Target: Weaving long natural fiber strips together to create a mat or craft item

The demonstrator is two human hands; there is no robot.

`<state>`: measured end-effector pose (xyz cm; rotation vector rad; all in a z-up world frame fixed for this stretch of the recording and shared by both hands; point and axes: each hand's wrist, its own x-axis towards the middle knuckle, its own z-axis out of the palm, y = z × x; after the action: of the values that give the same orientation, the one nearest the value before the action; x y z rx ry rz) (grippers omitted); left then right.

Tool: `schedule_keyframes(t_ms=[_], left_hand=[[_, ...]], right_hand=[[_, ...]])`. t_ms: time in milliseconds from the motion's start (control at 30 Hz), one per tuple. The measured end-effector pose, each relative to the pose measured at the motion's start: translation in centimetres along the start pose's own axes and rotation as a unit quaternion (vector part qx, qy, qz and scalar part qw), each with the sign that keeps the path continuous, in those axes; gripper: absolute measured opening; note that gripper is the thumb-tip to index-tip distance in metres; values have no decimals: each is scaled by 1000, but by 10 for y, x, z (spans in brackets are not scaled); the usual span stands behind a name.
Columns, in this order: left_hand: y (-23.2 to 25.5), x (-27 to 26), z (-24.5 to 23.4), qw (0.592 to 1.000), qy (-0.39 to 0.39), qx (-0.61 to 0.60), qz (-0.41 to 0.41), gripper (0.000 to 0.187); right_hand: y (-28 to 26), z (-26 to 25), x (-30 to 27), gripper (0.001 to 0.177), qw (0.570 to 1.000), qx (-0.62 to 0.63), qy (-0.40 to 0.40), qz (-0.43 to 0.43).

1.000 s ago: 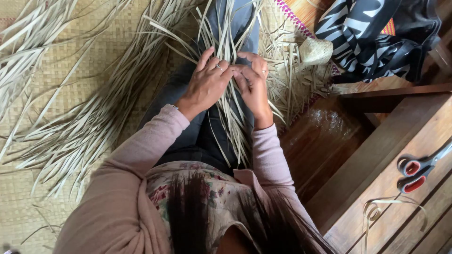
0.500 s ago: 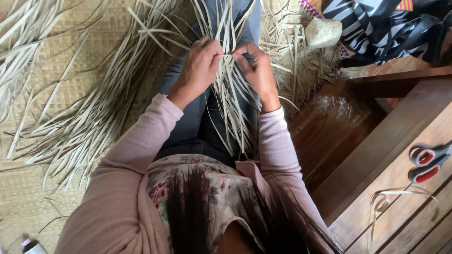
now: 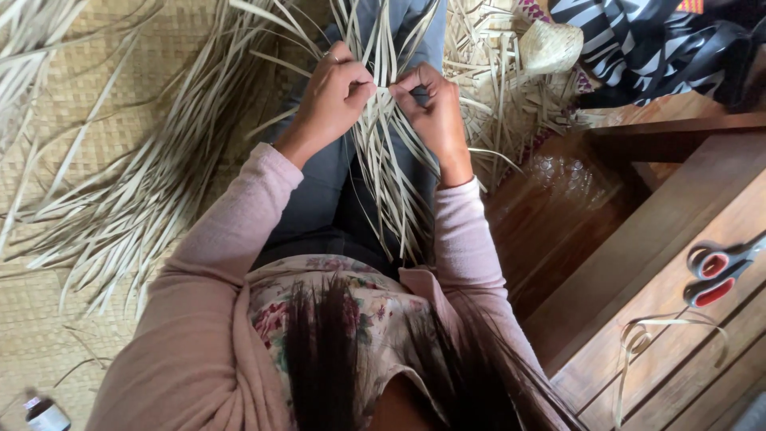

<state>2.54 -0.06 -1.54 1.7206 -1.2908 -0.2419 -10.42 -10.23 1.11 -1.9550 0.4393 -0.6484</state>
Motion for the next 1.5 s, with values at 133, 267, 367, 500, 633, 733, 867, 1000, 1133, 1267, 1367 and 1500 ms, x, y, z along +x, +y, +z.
schedule_keyframes(t_ms=[133, 267, 367, 500, 633, 733, 867, 1000, 1133, 1267, 1367, 1500], left_hand=[[5, -3, -3, 995, 2, 85, 54, 12], [12, -2, -10, 999, 6, 21, 49, 12], [9, -3, -10, 999, -2, -27, 41, 11], [6, -1, -15, 995, -9, -92, 35, 10], [-7, -5, -14, 991, -44, -108, 72, 7], [-11, -9, -14, 989, -62, -60, 124, 5], [-12, -11, -10, 987, -64, 11, 146, 6], [-17, -9, -7, 991, -58, -4, 124, 6], [-10, -5, -16, 988, -107, -78, 74, 3], [-2, -2, -24, 982, -129, -127, 50, 3], [-5, -5, -20, 982, -120, -140, 26, 4], [-6, -8, -16, 984, -108, -140, 9, 4]], right_hand=[[-15, 0, -1, 12, 1000, -16, 0, -1], [-20, 1, -3, 29, 995, -56, -58, -58], [-18, 7, -5, 31, 982, -152, -26, -113], [-22, 15, -8, 15, 950, -265, 35, -161], [-6, 26, -10, 10, 985, -130, 53, -100], [-9, 25, -9, 10, 994, -71, 57, -59], [-12, 28, -7, 5, 998, -8, 53, -40], [-10, 35, -17, 8, 984, -66, 87, -139], [-14, 41, -26, 17, 970, -150, 105, -163], [-8, 45, -31, 14, 956, -205, 119, -175], [-12, 45, -31, 11, 947, -224, 125, -192], [-27, 36, -29, 13, 958, -196, 105, -180]])
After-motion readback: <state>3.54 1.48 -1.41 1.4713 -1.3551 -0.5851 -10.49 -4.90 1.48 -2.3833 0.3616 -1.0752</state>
